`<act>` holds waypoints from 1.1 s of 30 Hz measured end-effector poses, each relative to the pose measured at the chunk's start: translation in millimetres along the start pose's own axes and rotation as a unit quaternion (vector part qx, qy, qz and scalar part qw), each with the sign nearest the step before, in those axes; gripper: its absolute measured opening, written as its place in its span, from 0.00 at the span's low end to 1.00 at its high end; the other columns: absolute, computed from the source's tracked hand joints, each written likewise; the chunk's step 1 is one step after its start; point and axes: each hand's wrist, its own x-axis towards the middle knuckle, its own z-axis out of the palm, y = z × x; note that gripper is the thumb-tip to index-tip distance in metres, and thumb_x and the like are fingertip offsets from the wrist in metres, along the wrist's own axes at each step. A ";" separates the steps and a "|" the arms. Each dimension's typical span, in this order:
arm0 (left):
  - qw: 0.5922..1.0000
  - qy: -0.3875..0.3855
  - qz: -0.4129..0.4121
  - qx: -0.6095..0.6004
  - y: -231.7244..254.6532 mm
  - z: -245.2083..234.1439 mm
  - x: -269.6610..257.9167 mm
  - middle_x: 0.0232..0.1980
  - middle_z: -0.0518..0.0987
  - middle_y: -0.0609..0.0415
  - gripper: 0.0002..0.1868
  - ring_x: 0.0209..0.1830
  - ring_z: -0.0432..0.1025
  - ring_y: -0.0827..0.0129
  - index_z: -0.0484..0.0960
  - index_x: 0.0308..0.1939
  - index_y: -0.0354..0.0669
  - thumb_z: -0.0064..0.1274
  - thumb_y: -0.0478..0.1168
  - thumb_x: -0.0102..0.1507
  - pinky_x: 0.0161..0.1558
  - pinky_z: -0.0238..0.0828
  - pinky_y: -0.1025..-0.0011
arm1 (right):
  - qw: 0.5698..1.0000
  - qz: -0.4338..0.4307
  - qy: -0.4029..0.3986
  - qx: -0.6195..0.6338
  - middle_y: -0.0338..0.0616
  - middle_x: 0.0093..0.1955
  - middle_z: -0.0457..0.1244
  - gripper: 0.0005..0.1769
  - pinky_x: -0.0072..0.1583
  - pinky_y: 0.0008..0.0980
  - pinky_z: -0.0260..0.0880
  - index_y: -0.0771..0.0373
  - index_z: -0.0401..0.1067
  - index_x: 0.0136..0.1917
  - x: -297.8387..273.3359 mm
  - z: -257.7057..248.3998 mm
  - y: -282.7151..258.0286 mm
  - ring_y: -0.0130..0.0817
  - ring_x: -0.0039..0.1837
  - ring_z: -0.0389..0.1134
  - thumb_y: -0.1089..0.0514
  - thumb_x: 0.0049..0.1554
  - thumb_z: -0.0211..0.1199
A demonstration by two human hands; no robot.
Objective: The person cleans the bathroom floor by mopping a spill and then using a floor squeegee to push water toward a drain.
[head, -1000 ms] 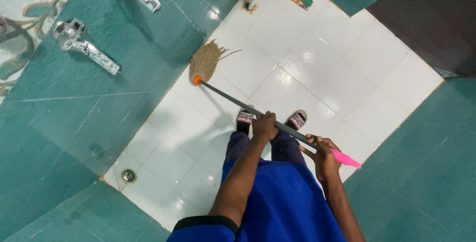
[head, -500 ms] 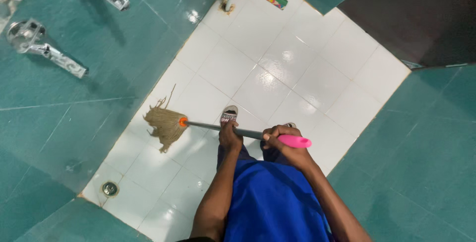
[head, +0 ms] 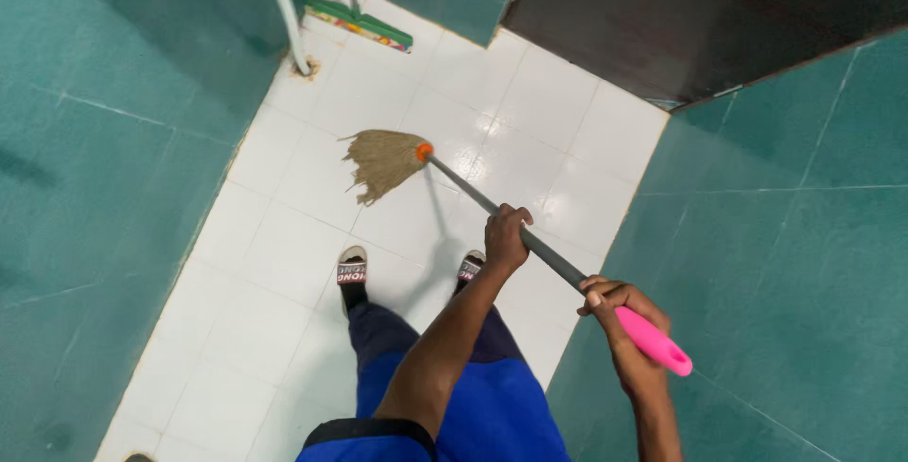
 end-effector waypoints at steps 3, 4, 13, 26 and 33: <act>0.994 -0.081 0.067 -0.030 26.5 38.6 18.6 0.45 0.75 0.52 0.15 0.48 0.73 0.52 0.78 0.41 0.52 0.58 0.29 0.53 0.52 0.68 0.57 | 0.997 -0.002 0.068 -0.030 0.54 0.44 0.70 0.12 0.63 0.42 0.70 0.67 0.72 0.35 -12.5 -17.9 12.5 0.43 0.62 0.71 0.63 0.59 0.67; 0.987 -0.150 0.045 -0.017 36.7 48.5 25.9 0.48 0.75 0.53 0.14 0.49 0.73 0.51 0.77 0.42 0.51 0.59 0.31 0.54 0.51 0.68 0.56 | 0.997 0.002 0.071 -0.029 0.54 0.44 0.70 0.12 0.63 0.42 0.70 0.67 0.72 0.35 -15.5 -20.3 17.4 0.43 0.62 0.71 0.63 0.59 0.67; 0.897 -0.411 0.045 0.155 111.4 99.1 -2.8 0.58 0.74 0.58 0.14 0.57 0.73 0.57 0.78 0.50 0.50 0.56 0.35 0.60 0.56 0.65 0.50 | 0.949 0.103 0.250 0.160 0.52 0.57 0.68 0.13 0.54 0.48 0.76 0.62 0.67 0.39 -60.7 -75.4 58.2 0.41 0.64 0.67 0.57 0.64 0.63; 0.918 -0.362 -0.030 0.160 -7.5 -29.2 -152.6 0.57 0.78 0.50 0.13 0.57 0.75 0.51 0.81 0.49 0.43 0.54 0.36 0.60 0.54 0.71 0.49 | 0.903 0.218 0.208 0.307 0.39 0.46 0.64 0.12 0.59 0.59 0.73 0.52 0.65 0.39 -166.7 -23.2 138.0 0.39 0.65 0.68 0.55 0.62 0.66; 0.934 -0.267 -0.149 0.184 -143.5 -147.1 -229.3 0.57 0.77 0.46 0.14 0.56 0.75 0.46 0.78 0.47 0.42 0.56 0.39 0.58 0.53 0.74 0.51 | 0.908 0.309 -0.004 0.284 0.48 0.52 0.70 0.11 0.53 0.48 0.77 0.59 0.68 0.37 -170.8 97.5 157.6 0.39 0.60 0.70 0.57 0.57 0.66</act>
